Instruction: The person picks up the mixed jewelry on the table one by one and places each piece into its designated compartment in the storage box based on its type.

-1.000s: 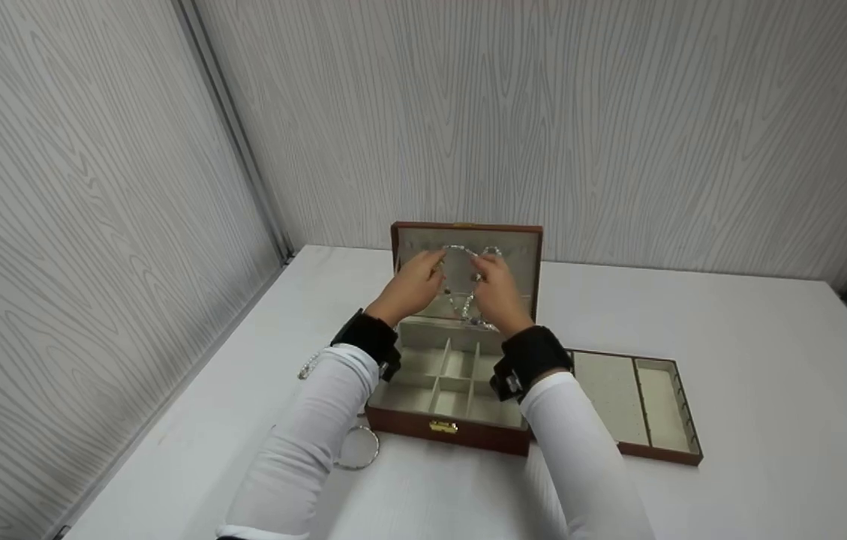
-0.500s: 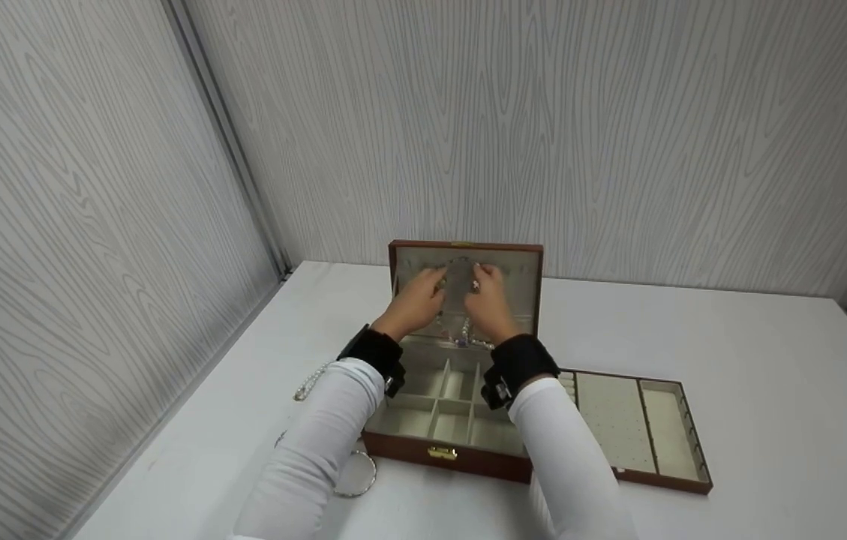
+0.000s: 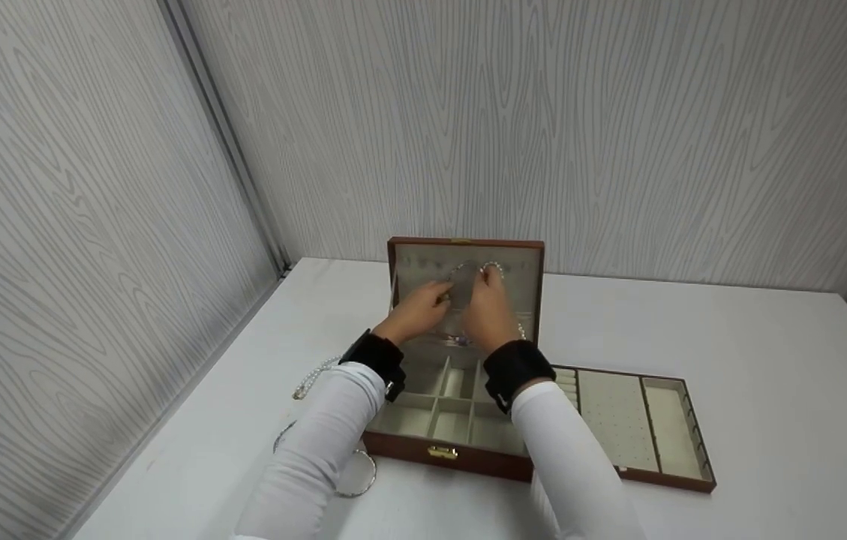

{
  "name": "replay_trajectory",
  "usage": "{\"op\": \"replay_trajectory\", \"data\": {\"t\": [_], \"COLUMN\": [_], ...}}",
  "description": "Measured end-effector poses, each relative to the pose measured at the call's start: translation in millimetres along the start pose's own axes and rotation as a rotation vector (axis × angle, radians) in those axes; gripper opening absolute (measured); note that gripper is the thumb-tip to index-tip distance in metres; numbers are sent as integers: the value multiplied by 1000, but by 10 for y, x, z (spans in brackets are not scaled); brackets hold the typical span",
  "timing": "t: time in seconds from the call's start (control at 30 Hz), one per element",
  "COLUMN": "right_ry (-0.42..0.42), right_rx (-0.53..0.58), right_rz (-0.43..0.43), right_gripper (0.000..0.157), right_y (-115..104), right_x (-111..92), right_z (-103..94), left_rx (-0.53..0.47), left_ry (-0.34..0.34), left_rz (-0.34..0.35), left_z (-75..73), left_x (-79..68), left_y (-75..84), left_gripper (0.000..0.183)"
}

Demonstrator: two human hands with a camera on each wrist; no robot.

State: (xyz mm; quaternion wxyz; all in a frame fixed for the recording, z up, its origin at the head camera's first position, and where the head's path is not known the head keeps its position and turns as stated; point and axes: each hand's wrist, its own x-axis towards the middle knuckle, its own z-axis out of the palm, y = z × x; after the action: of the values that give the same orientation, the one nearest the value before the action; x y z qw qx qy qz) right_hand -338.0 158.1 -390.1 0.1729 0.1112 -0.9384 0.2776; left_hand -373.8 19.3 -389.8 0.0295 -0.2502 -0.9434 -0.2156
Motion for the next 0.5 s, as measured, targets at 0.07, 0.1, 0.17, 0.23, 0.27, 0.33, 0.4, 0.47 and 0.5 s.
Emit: {"op": "replay_trajectory", "data": {"t": [0.07, 0.1, 0.17, 0.23, 0.27, 0.33, 0.4, 0.47, 0.5], "right_ry": [-12, -18, -30, -41, -45, -54, -60, -66, -66], "right_rx": [-23, -35, -36, -22, -14, -5, -14, -13, -10], "right_rz": [-8, -15, -21, -20, -21, -24, -40, -56, -64], "right_gripper": [54, 54, 56, 61, 63, 65, 62, 59, 57], "right_y": [-6, -6, 0, 20, 35, 72, 109, 146, 165], "right_x": [7, 9, 7, -8, -17, -44, -75, -103, -115], "right_z": [2, 2, 3, 12, 20, 45, 73, 98, 107], "left_rx": [6, 22, 67, 104, 117, 127, 138, 160, 170], "left_ry": [-4, -4, 1, 1, 4, -4, -14, -14, -17], "left_rz": [-3, -4, -9, -20, -21, -32, -40, -37, -39], "left_z": [-5, -9, -9, -5, 0, 16, 32, 50, 56], "left_x": [-5, -9, -22, -43, -52, -73, -92, -111, -123], "left_y": [10, 11, 2, -17, -30, -52, -70, -86, -90], "left_gripper": [41, 40, 39, 37, 37, 37, 38, 37, 36]}}
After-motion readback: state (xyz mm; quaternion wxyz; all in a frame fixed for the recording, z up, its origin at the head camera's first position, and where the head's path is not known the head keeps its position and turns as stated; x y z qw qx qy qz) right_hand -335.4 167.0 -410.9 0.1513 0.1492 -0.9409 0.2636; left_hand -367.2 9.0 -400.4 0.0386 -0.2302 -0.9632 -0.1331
